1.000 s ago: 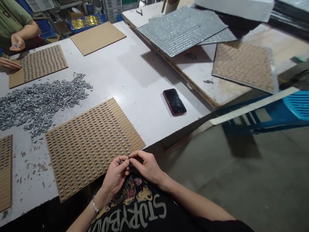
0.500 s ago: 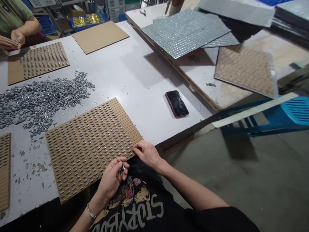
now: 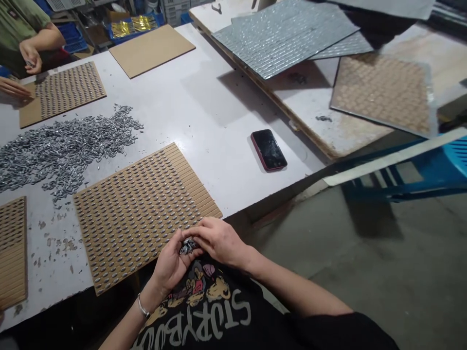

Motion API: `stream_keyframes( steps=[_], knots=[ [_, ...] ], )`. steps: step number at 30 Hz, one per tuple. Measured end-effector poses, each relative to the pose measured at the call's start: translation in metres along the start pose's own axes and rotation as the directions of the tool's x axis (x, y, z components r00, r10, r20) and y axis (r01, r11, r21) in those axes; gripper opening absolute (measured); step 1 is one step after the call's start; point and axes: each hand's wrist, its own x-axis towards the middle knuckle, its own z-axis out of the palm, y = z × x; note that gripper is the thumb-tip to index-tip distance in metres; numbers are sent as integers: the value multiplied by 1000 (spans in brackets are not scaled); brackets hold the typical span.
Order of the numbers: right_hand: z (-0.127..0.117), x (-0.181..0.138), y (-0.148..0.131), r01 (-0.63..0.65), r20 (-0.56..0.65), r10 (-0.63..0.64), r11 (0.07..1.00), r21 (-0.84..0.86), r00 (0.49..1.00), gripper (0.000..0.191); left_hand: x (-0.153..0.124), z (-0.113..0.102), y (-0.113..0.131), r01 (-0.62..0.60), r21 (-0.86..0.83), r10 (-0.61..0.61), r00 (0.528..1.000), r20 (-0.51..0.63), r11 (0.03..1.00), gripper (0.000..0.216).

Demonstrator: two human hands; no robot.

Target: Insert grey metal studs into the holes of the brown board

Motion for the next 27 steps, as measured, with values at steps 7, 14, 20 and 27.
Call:
stream_keyframes(
  steps=[7,14,20,27],
  knots=[
    [2,-15,-3,15,28,-12,993,-115,1000,21,-1,2,-7,74,16,-74,997,21,997,25],
    [5,-14,14,-409,-70,443,870,273,894,18,-3,-4,-5,101,102,-101,995,-13,990,26],
    [29,-4,26,-489,-189,523,849,201,831,21,-7,-12,-4,51,228,-39,998,-57,972,27],
    [39,-3,25,-524,-227,498,849,-68,837,24,-5,-18,-3,72,317,-45,995,-90,946,33]
  ],
)
